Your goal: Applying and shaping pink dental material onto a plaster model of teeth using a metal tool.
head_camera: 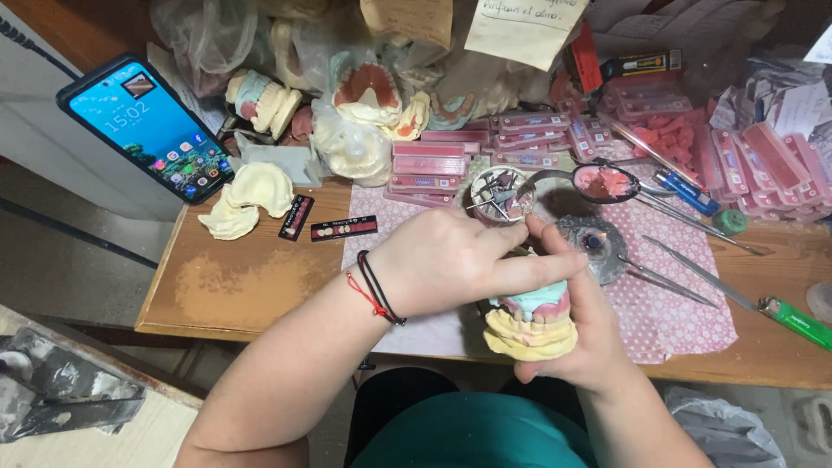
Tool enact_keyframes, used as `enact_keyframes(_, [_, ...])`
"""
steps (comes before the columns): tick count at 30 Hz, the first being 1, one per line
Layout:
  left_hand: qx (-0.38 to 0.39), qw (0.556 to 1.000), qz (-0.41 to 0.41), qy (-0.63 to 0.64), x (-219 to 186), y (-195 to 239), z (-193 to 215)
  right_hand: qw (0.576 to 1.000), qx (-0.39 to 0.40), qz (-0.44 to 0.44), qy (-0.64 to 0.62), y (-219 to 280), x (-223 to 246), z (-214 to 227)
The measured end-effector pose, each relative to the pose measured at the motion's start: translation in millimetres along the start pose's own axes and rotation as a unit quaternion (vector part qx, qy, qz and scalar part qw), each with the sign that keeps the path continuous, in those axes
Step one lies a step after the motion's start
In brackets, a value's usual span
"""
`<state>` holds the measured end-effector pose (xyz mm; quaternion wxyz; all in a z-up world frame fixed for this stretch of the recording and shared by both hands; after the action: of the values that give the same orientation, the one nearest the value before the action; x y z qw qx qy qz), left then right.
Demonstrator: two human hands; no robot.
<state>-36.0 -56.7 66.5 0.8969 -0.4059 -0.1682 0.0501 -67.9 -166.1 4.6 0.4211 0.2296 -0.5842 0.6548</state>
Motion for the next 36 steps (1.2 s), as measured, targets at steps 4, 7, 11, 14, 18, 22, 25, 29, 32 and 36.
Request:
enact_keyframes(4, [0.0, 1.0, -0.004, -0.031, -4.1, -0.7, 0.3, 1.0, 0.001, 0.017, -0.019, -0.2, 4.4, 0.3])
enact_keyframes(7, [-0.003, 0.999, 0.005, -0.042, -5.1, -1.7, 1.4, 1.0, -0.009, 0.012, -0.024, 2.0, 4.7, 0.7])
enact_keyframes(11, [0.017, 0.996, 0.089, -0.004, 0.6, -5.0, 8.7, 0.994, -0.034, -0.041, -0.093, 11.2, -13.6, 5.5])
enact_keyframes(14, [0.023, 0.956, 0.255, 0.143, 16.1, 8.2, 15.1, 0.993, -0.043, -0.04, -0.102, 7.4, -6.3, 4.0])
enact_keyframes(18, [-0.029, 0.85, 0.417, 0.322, 11.5, 27.1, 23.5, 0.99, -0.031, -0.023, -0.135, 3.1, 6.9, -0.7])
enact_keyframes(22, [-0.029, 0.85, 0.436, 0.294, -9.9, 31.1, 14.9, 0.996, -0.035, -0.02, -0.083, 3.6, 4.8, 1.7])
enact_keyframes(25, [-0.051, 0.851, 0.45, 0.266, -11.6, 29.3, 15.9, 0.996, -0.04, -0.02, -0.082, 3.2, 6.3, 1.9])
enact_keyframes(29, [-0.062, 0.842, 0.464, 0.267, -12.8, 29.2, 13.9, 0.994, -0.048, -0.034, -0.089, 4.7, 2.5, 4.5])
enact_keyframes(32, [-0.069, 0.841, 0.465, 0.268, -13.6, 29.4, 12.6, 0.995, -0.045, -0.035, -0.08, 4.9, 1.8, 5.5])
enact_keyframes(36, [-0.069, 0.845, 0.464, 0.256, -15.0, 28.9, 12.0, 0.997, -0.043, -0.032, -0.059, 4.8, 1.7, 6.0])
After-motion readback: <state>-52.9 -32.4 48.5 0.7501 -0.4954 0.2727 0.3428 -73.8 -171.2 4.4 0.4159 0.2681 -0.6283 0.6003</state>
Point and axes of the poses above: each hand's wrist, its own y-axis away from the middle knuckle, its own z-axis out of the back of the hand, x = y × z, the point moved 10 cm from there along -y, towards the middle knuckle, and after that the axes turned 13 degrees about -x, right-handed, at the moved point
